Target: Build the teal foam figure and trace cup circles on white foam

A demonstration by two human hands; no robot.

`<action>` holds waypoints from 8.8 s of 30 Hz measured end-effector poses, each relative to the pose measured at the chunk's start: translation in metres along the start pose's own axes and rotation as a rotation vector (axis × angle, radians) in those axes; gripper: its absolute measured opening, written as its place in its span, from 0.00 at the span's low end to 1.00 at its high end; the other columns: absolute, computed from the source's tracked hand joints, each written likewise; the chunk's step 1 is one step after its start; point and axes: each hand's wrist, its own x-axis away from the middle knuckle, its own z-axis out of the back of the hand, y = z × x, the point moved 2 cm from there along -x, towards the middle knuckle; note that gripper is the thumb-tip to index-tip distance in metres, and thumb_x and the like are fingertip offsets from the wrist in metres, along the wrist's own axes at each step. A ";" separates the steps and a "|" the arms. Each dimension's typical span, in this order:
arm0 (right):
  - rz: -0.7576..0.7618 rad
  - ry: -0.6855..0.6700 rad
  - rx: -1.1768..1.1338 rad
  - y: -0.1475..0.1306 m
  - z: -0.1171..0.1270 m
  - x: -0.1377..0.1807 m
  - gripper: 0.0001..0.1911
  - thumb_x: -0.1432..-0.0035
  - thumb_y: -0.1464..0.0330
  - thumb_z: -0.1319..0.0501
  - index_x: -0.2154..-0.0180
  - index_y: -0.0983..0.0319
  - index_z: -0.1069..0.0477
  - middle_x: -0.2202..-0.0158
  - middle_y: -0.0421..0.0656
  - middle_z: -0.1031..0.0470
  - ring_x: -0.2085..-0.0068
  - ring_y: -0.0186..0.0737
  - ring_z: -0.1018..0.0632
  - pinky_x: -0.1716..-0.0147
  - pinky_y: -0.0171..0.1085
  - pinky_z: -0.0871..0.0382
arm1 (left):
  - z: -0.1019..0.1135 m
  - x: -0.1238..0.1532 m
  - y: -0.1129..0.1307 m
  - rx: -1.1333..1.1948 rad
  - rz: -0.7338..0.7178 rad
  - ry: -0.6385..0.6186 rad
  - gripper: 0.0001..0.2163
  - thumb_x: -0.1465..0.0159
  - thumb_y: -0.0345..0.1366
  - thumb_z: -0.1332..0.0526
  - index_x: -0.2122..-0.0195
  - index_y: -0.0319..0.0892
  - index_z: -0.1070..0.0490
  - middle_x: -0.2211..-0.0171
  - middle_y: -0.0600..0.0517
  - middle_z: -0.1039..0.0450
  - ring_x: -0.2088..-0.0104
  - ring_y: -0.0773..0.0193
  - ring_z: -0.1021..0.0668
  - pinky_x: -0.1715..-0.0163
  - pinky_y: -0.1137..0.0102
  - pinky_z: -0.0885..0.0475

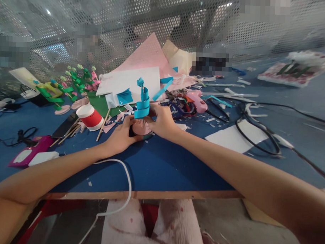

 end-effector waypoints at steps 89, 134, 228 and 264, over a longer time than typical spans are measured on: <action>-0.030 -0.007 -0.063 0.006 -0.001 0.001 0.02 0.56 0.74 0.42 0.76 0.64 0.31 0.79 0.39 0.30 0.75 0.33 0.30 0.74 0.32 0.37 | 0.000 0.001 0.002 -0.029 -0.010 -0.002 0.27 0.46 0.38 0.36 0.48 0.40 0.47 0.46 0.40 0.33 0.47 0.49 0.28 0.50 0.56 0.33; -0.056 -0.017 -0.074 0.001 -0.001 0.002 0.04 0.55 0.72 0.40 0.74 0.65 0.28 0.79 0.39 0.30 0.75 0.33 0.31 0.74 0.32 0.37 | -0.003 -0.001 -0.003 0.045 -0.065 -0.002 0.27 0.47 0.37 0.36 0.48 0.42 0.47 0.46 0.41 0.34 0.44 0.49 0.31 0.48 0.53 0.35; -0.021 0.030 -0.205 0.003 -0.002 -0.001 0.12 0.57 0.62 0.33 0.73 0.65 0.26 0.76 0.41 0.26 0.73 0.35 0.26 0.72 0.34 0.31 | -0.003 -0.001 -0.002 0.043 -0.075 -0.006 0.26 0.46 0.37 0.37 0.49 0.42 0.47 0.47 0.41 0.32 0.45 0.49 0.30 0.48 0.54 0.35; -0.020 0.044 -0.267 0.004 -0.004 0.001 0.12 0.58 0.62 0.32 0.73 0.63 0.27 0.75 0.41 0.25 0.70 0.37 0.25 0.69 0.35 0.29 | -0.001 0.000 0.000 0.023 -0.067 -0.004 0.27 0.46 0.38 0.36 0.48 0.41 0.48 0.47 0.41 0.32 0.45 0.50 0.30 0.48 0.55 0.35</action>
